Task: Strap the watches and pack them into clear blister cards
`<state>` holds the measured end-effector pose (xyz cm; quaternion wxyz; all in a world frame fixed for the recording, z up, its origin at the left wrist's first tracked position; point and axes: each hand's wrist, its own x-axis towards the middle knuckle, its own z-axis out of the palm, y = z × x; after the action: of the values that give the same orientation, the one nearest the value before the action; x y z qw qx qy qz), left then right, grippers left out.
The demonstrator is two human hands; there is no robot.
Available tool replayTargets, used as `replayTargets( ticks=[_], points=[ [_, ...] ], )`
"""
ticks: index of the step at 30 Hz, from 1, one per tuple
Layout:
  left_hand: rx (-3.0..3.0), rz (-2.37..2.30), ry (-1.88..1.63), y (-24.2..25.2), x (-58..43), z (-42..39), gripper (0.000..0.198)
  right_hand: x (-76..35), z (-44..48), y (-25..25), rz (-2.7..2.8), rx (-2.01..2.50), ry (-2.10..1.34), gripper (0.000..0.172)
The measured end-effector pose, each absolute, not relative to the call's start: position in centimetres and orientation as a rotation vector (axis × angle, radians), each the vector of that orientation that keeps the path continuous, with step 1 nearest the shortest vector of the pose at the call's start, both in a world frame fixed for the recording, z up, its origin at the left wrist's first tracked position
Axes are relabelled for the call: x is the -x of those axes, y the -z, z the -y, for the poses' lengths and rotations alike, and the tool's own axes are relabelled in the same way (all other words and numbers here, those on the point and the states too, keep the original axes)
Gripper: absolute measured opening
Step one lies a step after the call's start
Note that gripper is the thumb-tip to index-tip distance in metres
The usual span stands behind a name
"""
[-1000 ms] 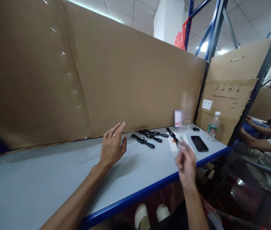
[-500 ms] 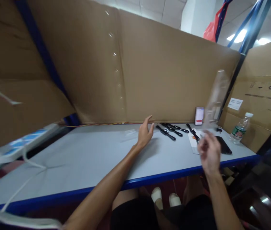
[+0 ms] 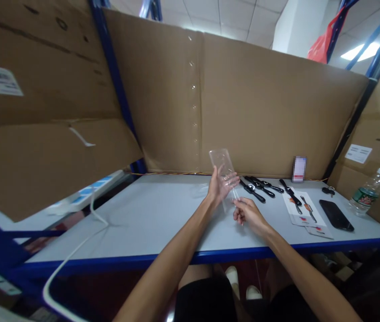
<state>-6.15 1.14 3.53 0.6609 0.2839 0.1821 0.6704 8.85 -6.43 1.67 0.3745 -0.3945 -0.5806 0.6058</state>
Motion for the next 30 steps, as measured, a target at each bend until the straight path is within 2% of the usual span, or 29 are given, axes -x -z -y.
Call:
replayTargets(
  ticks=[3,5,10,12,14,19,21,24,30],
  points=[
    [-0.535,-0.454,-1.506,-2.5,7.5,-2.3,0.079,-9.0,6.2,-1.4,1.649,1.088,-1.481,0.047],
    [-0.489,-0.493,-1.511,-1.9,8.6,-3.0,0.083,-9.6,5.4,-1.4,1.776,1.197,-1.211,0.051],
    [-0.423,-0.601,-1.646,-1.3,11.8,-4.2,0.078,-12.7,1.7,-2.6,2.003,1.636,-0.146,0.026],
    [-0.42,-0.646,-1.69,-1.5,12.8,-4.3,0.077,-14.0,0.7,-3.1,2.069,1.811,0.131,0.028],
    [-0.435,-0.634,-1.699,-1.8,13.3,-4.3,0.078,-14.9,0.2,-3.1,2.131,1.925,0.231,0.033],
    [-0.59,-0.479,-1.562,-2.5,12.4,-3.6,0.084,-15.5,-0.4,-1.9,2.221,1.942,0.17,0.03],
    [-0.654,-0.459,-1.491,-2.6,11.5,-3.0,0.083,-15.4,-1.1,-1.8,2.224,1.968,0.047,0.027],
    [-0.683,-0.443,-1.416,-2.7,10.4,-2.2,0.081,-15.4,-2.2,-2.0,2.243,1.969,-0.25,0.018],
    [-0.623,-0.432,-1.405,-2.6,9.6,-1.8,0.078,-16.0,0.1,-1.8,1.656,1.556,-1.007,0.023]
  ],
)
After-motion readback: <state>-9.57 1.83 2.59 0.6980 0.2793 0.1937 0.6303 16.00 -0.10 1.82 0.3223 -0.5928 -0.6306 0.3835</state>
